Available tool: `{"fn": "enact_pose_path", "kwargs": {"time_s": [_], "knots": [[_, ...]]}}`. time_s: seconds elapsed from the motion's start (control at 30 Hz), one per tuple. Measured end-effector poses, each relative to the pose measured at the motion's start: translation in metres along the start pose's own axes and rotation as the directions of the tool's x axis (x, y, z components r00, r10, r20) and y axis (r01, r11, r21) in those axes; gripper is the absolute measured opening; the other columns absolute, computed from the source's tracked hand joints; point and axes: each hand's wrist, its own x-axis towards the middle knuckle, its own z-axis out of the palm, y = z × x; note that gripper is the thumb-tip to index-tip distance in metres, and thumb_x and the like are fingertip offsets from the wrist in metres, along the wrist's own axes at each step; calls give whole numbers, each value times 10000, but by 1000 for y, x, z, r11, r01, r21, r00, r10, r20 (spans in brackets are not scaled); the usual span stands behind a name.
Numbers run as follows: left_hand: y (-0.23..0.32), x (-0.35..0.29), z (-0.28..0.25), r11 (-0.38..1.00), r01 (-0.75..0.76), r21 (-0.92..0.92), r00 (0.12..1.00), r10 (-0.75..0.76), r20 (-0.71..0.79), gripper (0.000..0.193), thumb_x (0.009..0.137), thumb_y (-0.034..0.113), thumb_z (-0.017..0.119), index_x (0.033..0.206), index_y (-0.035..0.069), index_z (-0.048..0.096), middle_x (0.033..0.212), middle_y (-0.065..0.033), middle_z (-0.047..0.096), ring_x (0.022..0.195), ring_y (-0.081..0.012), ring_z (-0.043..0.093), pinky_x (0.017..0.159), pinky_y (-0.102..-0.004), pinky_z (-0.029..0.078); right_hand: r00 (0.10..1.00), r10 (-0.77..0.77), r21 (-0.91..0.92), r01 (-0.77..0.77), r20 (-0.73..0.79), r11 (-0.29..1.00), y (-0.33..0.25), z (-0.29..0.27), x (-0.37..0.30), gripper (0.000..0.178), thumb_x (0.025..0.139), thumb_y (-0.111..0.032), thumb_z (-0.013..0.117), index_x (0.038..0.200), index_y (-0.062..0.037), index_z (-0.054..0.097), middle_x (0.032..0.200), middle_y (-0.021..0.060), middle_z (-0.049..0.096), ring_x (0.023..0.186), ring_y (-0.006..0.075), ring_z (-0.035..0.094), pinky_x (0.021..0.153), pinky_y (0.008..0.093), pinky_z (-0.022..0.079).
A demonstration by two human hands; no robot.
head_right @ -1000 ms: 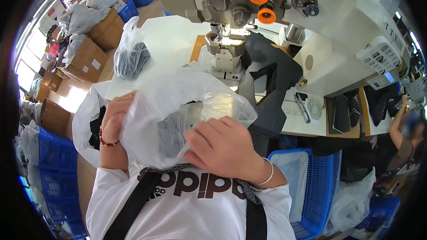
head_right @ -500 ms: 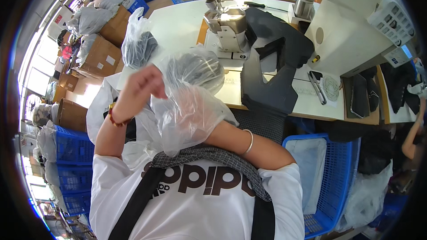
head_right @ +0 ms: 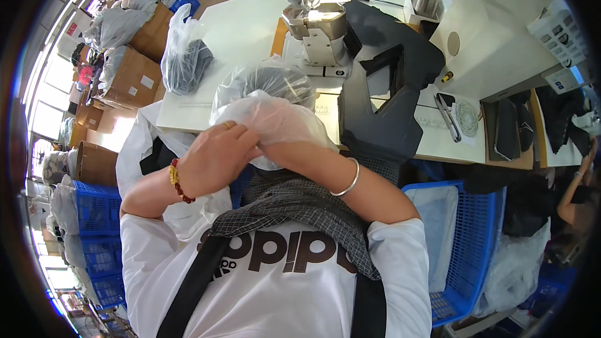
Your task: Sort and organize shoe upper components and place them into plastic bags.
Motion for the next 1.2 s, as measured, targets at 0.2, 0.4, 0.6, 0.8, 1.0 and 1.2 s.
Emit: {"fn": "enact_pose_path", "kwargs": {"time_s": [0.2,0.4,0.6,0.8,1.0,1.2], "knots": [[-76,14,12,919,256,299,966,-252,-52,234,849,302,660,821,70,669,841,-129,644,830,-301,632,752,-404,498,922,84,-212,-2,378,977,-32,-20,-28,207,793,-154,599,961,-48,657,930,148,618,935,315,612,930,419,442],[-65,8,14,948,253,192,966,-236,-108,302,706,288,783,886,74,671,943,-129,646,969,-333,597,878,-445,441,974,139,-425,-51,179,904,-25,-41,-38,148,761,-104,586,801,1,682,955,176,606,912,298,602,962,365,428],[-38,5,3,928,202,315,977,-213,2,297,696,255,795,886,53,687,1125,-118,560,1102,-283,555,917,-452,456,969,247,-557,-195,18,807,-36,-61,-16,254,756,-106,598,970,25,636,1026,153,575,909,271,575,869,376,441],[-50,5,12,979,-37,201,999,35,13,187,746,203,746,847,72,659,1024,-75,615,1099,-243,543,956,-468,398,996,86,-415,-77,2,907,-18,-35,-6,325,782,-110,648,1089,-6,631,993,94,634,899,244,586,800,364,438],[-65,4,28,953,184,242,981,-192,12,216,822,271,691,775,88,587,837,-32,635,931,-240,581,923,-456,363,974,227,-508,-189,12,840,-8,-28,-13,395,773,-127,667,1149,-17,616,713,34,617,805,214,582,712,354,409],[-52,23,43,929,268,256,952,-215,-218,486,674,459,782,923,71,629,814,-37,635,870,-265,622,882,-432,397,936,350,-387,-339,-43,858,-8,-21,-7,447,745,-89,719,1165,-20,584,900,92,632,817,248,600,694,365,431]]}}
